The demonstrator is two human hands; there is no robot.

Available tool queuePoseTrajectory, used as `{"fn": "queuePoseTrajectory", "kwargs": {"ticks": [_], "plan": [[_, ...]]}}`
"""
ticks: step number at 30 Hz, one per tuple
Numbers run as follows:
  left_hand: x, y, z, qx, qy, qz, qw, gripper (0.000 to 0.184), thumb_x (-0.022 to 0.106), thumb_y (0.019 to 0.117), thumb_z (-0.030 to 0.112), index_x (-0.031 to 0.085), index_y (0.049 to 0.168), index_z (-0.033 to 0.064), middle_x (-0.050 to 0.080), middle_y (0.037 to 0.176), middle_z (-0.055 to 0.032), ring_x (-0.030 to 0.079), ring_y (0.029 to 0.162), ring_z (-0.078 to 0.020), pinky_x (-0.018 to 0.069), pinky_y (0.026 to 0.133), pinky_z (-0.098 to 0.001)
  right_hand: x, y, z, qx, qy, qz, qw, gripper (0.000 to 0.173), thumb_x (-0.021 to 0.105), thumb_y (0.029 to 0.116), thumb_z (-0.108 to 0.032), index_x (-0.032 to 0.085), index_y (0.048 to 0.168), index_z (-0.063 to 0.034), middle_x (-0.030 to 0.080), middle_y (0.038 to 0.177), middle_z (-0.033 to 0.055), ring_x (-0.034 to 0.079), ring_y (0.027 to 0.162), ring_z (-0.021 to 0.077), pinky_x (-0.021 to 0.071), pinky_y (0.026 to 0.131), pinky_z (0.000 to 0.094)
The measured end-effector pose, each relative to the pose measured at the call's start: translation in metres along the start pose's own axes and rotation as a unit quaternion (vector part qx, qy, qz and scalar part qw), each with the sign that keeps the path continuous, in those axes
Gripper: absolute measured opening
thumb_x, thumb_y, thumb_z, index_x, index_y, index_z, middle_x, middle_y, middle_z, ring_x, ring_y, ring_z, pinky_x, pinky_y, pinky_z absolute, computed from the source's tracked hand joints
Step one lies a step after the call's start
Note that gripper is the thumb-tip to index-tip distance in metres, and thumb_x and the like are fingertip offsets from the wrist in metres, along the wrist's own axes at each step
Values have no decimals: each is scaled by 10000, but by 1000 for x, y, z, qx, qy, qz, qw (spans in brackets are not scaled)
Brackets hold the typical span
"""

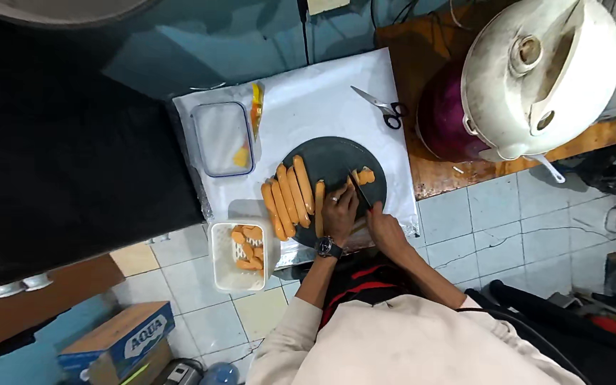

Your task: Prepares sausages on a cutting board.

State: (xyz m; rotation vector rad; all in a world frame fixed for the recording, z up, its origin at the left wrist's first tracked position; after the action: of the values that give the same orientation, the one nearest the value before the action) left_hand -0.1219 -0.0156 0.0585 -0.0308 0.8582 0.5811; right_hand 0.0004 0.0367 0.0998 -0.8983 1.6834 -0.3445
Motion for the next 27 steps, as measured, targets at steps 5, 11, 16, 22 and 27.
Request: {"fn": "queuePoseTrajectory", "kwargs": {"ticks": [5, 11, 16, 22, 27], "plan": [[-3, -4, 1, 7, 8, -7, 1000, 301, 708, 938, 88, 729, 1229, 14, 677, 1311, -185, 670, 1167, -348, 542, 1007, -444, -2, -5, -4, -30, 19, 24, 999, 403, 385, 1119, -336, 494, 1300, 8, 669, 801, 192, 713, 781, 405, 575, 701, 548], [4, -9, 1, 5, 11, 13, 1000, 269, 691, 945, 75, 740, 1203, 14, 675, 1329, -167, 665, 1189, -321, 530, 1029, -431, 5, -17, 0, -21, -18, -9, 1000, 367, 373, 1113, -276, 517, 1283, 16, 694, 854, 201, 726, 850, 402, 573, 763, 534], [4, -4, 1, -33, 2, -6, 999, 254, 677, 974, 117, 747, 1205, 36, 697, 1306, -135, 663, 1207, -282, 522, 1048, -379, 11, -6, -3, -12, -22, -2, 1000, 367, 407, 1107, -276, 458, 1330, 11, 669, 828, 218, 716, 781, 427, 583, 677, 568], [14, -1, -4, -42, -10, 73, 996, 162, 718, 939, 117, 799, 1070, 67, 755, 1179, -116, 727, 1089, -239, 586, 954, -347, 15, -13, 10, -8, -32, -13, 999, 383, 373, 1115, -305, 479, 1299, 13, 676, 814, 206, 719, 805, 417, 578, 714, 560], [15, -5, -7, -29, -11, 69, 997, 165, 707, 937, 111, 794, 1071, 71, 736, 1198, -124, 706, 1111, -241, 576, 965, -342, -3, -6, -7, -84, 13, 67, 994, 325, 420, 1112, -304, 462, 1274, -24, 594, 671, 157, 664, 596, 370, 551, 532, 514]]}}
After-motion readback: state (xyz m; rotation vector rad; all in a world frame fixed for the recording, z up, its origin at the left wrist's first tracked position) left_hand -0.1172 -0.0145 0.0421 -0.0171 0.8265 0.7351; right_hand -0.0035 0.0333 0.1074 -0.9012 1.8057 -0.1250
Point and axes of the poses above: each hand's wrist, its own y-axis towards the middle knuckle, its own x-axis out of the palm, z = x × y, the point moved 3 cm from there along y, towards the middle knuckle
